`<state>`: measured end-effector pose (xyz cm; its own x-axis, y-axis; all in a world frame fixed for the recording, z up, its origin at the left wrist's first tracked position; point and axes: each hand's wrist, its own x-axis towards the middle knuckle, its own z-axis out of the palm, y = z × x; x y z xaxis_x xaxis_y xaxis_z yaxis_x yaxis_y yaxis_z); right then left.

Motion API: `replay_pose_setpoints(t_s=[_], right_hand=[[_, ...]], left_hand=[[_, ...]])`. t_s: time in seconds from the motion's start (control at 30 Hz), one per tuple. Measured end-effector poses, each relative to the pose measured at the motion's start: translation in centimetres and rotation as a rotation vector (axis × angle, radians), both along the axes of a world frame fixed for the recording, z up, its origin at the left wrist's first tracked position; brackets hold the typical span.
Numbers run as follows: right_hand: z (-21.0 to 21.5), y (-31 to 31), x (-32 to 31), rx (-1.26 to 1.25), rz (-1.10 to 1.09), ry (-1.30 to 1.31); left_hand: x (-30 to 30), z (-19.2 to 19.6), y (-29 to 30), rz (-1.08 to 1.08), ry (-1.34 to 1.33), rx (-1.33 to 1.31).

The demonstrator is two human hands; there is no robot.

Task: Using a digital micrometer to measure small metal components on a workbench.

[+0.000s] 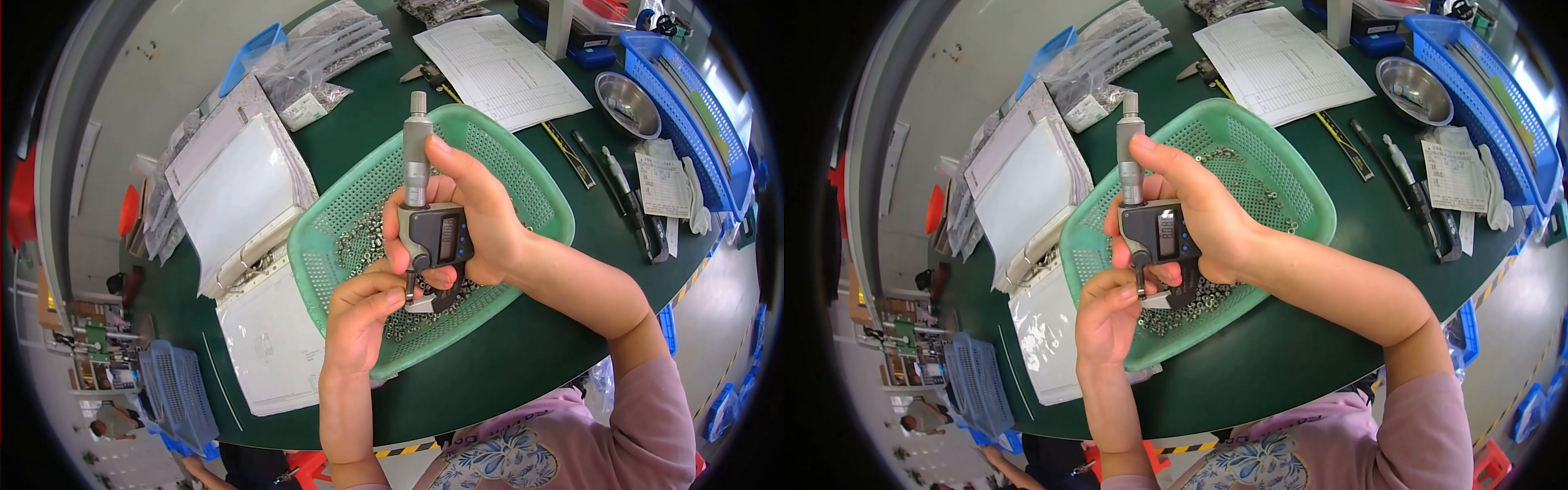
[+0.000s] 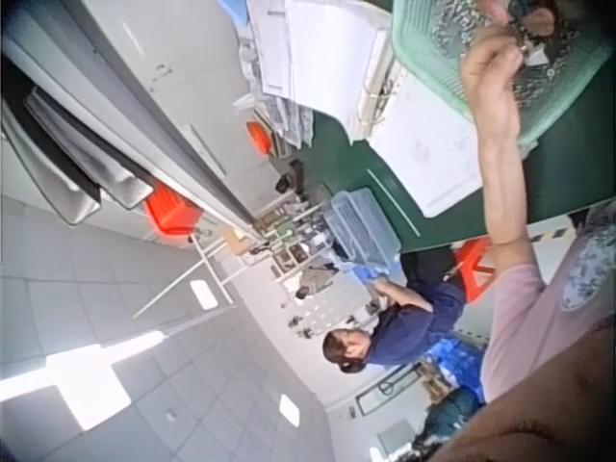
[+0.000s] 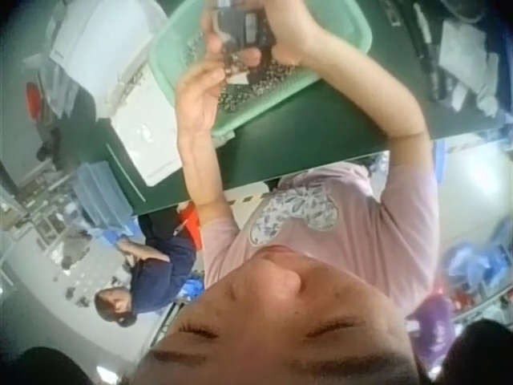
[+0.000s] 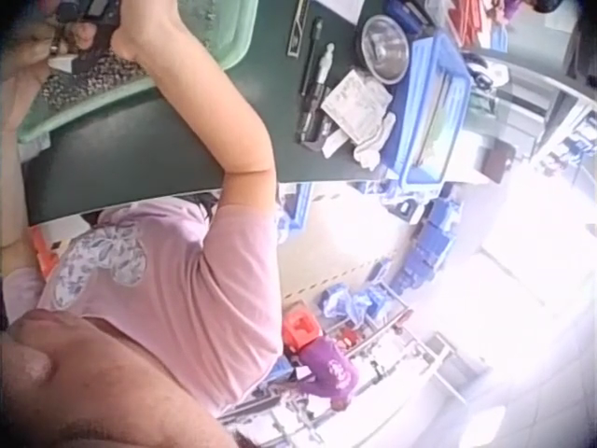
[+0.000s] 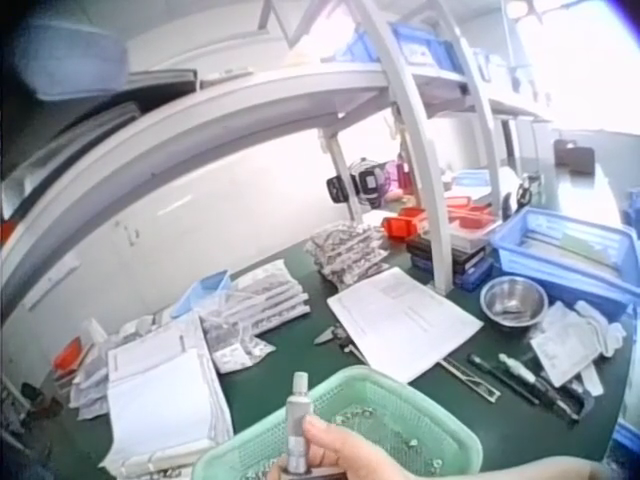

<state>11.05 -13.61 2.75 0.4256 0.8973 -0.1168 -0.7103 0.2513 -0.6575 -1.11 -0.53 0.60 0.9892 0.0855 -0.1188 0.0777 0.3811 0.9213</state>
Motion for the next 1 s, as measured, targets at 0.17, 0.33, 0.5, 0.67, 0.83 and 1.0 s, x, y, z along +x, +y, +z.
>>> replay_pose_setpoints(t_s=[0.17,0.33,0.5,0.67,0.83,1.0], right_hand=[[-0.4,0.0,0.0,0.077,0.025,0.105],[-0.5,0.0,0.3,0.069,0.044,0.069],[-0.2,-0.1,0.2,0.061,0.045,0.065],[-0.3,0.0,0.2,0.043,0.031,0.027],[-0.6,0.1,0.2,0.044,0.013,-0.004],[-0.6,0.2,0.1,0.069,-0.025,0.0]], left_hand=[[0.0,0.1,0.1,-0.02,-0.009,-0.031],[0.2,0.0,0.1,-0.038,0.006,-0.012],[0.0,-0.3,0.2,-0.035,0.02,-0.003],[0.2,0.0,0.0,-0.054,0.014,0.004],[0.0,-0.9,0.4,-0.005,-0.022,0.045],[0.0,-0.7,0.3,0.033,-0.002,0.004]])
